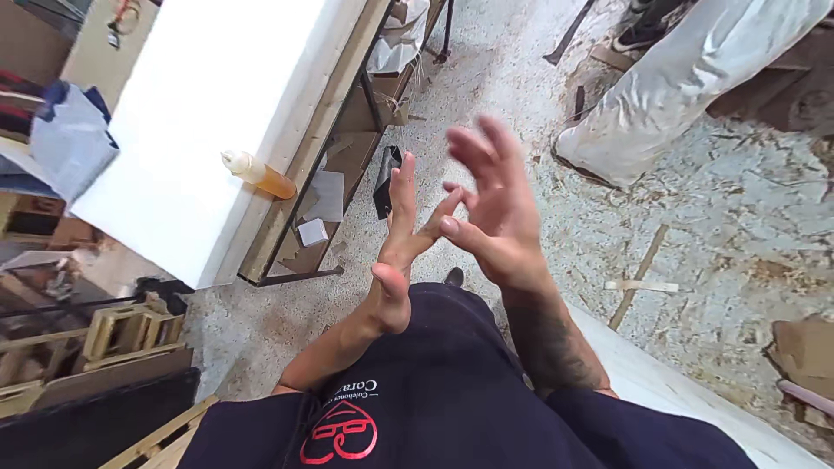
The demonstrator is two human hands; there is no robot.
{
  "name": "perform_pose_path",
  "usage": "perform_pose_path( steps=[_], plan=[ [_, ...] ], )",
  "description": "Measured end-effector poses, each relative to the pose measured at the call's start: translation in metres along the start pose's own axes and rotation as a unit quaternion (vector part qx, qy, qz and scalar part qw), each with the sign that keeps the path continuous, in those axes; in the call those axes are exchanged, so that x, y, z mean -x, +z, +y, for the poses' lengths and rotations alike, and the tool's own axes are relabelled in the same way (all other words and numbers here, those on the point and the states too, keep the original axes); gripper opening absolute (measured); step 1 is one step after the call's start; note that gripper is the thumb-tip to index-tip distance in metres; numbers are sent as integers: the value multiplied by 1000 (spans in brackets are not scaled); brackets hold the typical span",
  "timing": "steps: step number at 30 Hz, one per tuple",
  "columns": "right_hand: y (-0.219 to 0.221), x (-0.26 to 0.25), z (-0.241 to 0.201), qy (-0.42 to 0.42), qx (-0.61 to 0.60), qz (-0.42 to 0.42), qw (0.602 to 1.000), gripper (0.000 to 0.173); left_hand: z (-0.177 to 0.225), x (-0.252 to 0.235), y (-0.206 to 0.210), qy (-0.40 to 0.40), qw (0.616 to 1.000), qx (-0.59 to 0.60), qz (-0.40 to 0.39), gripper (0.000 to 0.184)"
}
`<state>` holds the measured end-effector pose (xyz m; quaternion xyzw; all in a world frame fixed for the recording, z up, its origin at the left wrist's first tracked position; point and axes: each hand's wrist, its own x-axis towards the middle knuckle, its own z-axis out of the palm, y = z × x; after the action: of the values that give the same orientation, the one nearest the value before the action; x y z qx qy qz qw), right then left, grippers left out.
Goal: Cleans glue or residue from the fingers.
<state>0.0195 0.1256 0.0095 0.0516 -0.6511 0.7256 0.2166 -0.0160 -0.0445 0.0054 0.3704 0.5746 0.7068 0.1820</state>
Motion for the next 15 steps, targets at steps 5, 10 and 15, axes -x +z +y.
perform_pose_path(
  steps=[5,10,15],
  plan=[
    [6,1,6,4,-7,6,1000,105,1,1,3,7,999,32,-2,109],
    [5,2,-16,-48,-57,10,997,110,3,0,-5,4,1000,20,1,112],
    [9,-2,-4,-53,-23,-2,998,102,2,-9,-5,27,999,12,12,111]
  ],
)
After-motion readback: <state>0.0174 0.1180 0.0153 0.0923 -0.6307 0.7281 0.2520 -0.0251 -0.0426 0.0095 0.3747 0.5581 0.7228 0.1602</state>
